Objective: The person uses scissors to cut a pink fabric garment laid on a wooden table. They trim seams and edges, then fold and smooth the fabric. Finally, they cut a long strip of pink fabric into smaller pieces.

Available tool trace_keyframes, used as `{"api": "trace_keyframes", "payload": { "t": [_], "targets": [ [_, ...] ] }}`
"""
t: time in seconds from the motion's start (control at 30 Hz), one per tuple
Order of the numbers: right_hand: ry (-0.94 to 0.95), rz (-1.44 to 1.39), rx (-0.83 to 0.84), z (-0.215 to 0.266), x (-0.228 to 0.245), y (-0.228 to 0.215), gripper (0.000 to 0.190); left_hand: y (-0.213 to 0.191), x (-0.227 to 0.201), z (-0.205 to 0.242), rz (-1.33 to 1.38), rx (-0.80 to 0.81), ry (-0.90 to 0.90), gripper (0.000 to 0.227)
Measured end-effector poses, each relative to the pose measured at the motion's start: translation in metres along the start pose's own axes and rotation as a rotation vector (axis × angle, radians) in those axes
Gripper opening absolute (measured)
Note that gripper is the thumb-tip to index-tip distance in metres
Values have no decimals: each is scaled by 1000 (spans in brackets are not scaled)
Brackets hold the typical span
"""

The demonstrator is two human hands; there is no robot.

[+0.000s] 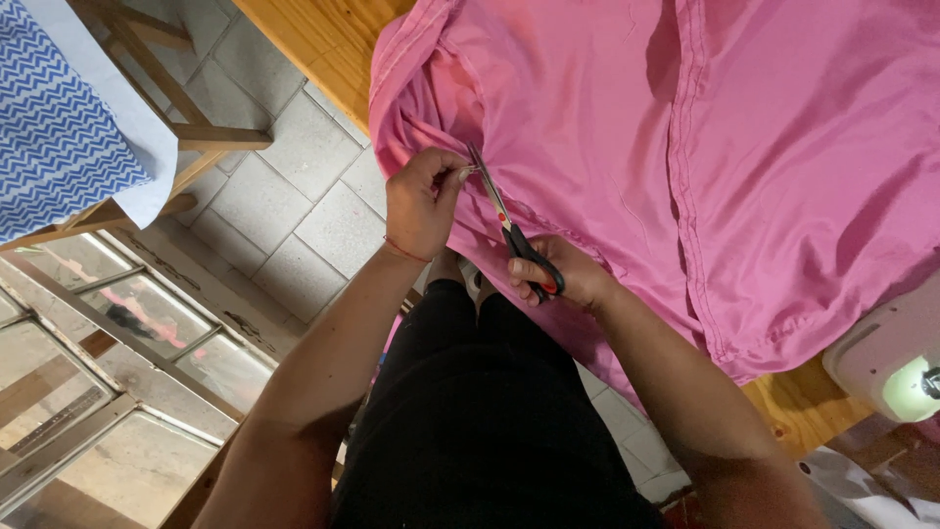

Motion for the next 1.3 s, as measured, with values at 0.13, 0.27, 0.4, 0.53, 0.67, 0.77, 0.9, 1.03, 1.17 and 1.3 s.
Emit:
{"api": "trace_keyframes", "payload": {
  "t": [0.13, 0.27, 0.4, 0.53, 0.67, 0.77, 0.9, 1.03, 1.17, 1.3],
  "targets": [
    [1, 31, 13, 13, 13, 5, 48, -3, -5, -3, -3, -4, 4, 8],
    [-22, -33, 15, 14, 28, 14, 48, -2, -1, -1, -6, 5, 1, 8],
    [-49, -89, 5, -1, 14, 8, 47, -3, 1, 2, -26, 4, -4, 9],
    [-61, -109, -8, 9, 15, 1, 47, -4, 4, 4, -28, -18, -19, 8],
    [-93, -54, 84, 29, 26, 8, 55, -8, 4, 1, -22, -59, -57, 9],
    [-80, -17, 142, 35, 12, 11, 53, -11, 1, -2, -16, -82, -71, 9],
    [-38, -13, 187, 28, -13, 8, 62, -18, -7, -13, -21, -105, -62, 8],
    [-41, -42, 181, 25, -7, 12, 62, -17, -9, -16, -4, -112, -72, 9],
    [-56, -115, 106, 13, 12, 14, 55, -19, -18, -17, 13, -135, -54, 9],
    [-162, -152, 42, 9, 17, 6, 50, -36, -14, -17, -10, -201, -44, 18]
  ]
}}
Point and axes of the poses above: each hand's wrist, its own z-axis away from the middle knuckle, its own y-axis out of the palm, x = y × z, the point moved 6 cm from there along -z, towards the middle knuckle, and after that the axes turned 15 degrees about y, right-handed, at the moved point
